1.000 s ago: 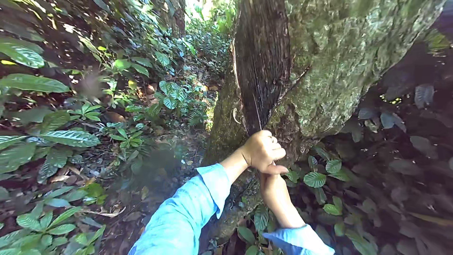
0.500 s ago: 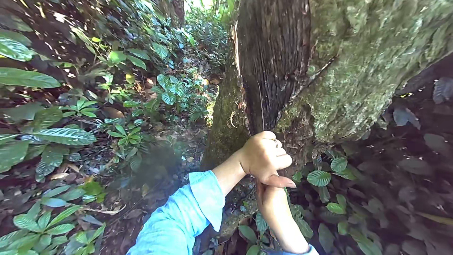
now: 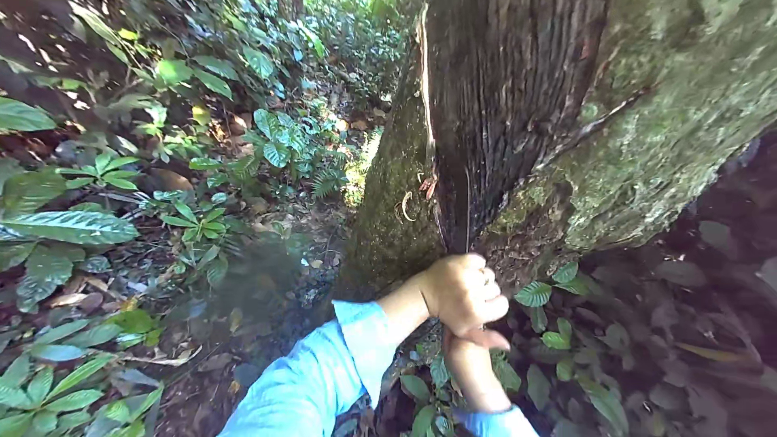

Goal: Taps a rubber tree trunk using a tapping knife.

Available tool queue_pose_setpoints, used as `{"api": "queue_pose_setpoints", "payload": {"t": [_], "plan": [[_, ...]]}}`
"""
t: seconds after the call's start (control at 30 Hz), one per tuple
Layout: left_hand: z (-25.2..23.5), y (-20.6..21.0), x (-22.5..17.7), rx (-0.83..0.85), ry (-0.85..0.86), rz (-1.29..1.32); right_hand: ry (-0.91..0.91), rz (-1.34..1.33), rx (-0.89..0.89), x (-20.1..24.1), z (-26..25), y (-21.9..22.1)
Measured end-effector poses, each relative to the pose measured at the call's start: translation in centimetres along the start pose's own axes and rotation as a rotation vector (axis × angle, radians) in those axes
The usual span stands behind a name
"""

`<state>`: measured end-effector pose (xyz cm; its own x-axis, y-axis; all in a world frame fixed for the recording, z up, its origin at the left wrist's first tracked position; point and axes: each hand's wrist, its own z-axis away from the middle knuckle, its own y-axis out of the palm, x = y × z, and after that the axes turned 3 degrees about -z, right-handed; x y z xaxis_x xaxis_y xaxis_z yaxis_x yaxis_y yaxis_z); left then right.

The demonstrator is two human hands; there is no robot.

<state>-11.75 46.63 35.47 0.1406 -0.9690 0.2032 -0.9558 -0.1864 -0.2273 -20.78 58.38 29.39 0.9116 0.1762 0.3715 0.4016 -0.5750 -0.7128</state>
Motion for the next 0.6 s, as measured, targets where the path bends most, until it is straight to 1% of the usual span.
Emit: {"api": "queue_pose_setpoints", "payload": {"t": [0.03,0.07,0.13,0.2,0.27,0.33,0.4,0.47,0.53,0.6], "plan": [[0.3,0.2,-0.3,0.003,0.014,0.008,0.022,-0.009,0.004,-0.4,0.7,0.2],[0.3,0.2,-0.2,0.001,0.031,0.012,0.002,0.01,-0.007,-0.7,0.9,0.3],[0.0,-0.3,0.6,-0.002,0.046,0.02,-0.053,0.047,-0.045,-0.3,0.2,0.8],[-0.1,-0.7,1.6,-0.029,0.065,0.026,-0.049,0.051,-0.056,0.4,-0.7,1.3],[0.4,-0.4,1.7,-0.062,0.074,0.053,-0.027,0.076,-0.065,0.2,-0.5,1.7],[1.1,0.2,0.8,-0.072,0.06,0.094,0.048,0.038,-0.013,-0.2,0.8,1.2],[1.1,0.2,-0.6,-0.087,0.022,0.102,0.066,0.006,0.047,0.9,1.6,-0.8],[0.3,-0.5,-2.2,-0.102,-0.044,0.095,0.114,-0.042,0.083,2.9,2.2,-3.3],[-0.8,-0.8,-3.9,-0.111,-0.121,0.093,0.156,-0.035,0.122,3.9,2.8,-5.8],[-1.7,-0.7,-6.6,-0.096,-0.186,0.118,0.177,-0.035,0.215,5.0,3.8,-9.2]]}}
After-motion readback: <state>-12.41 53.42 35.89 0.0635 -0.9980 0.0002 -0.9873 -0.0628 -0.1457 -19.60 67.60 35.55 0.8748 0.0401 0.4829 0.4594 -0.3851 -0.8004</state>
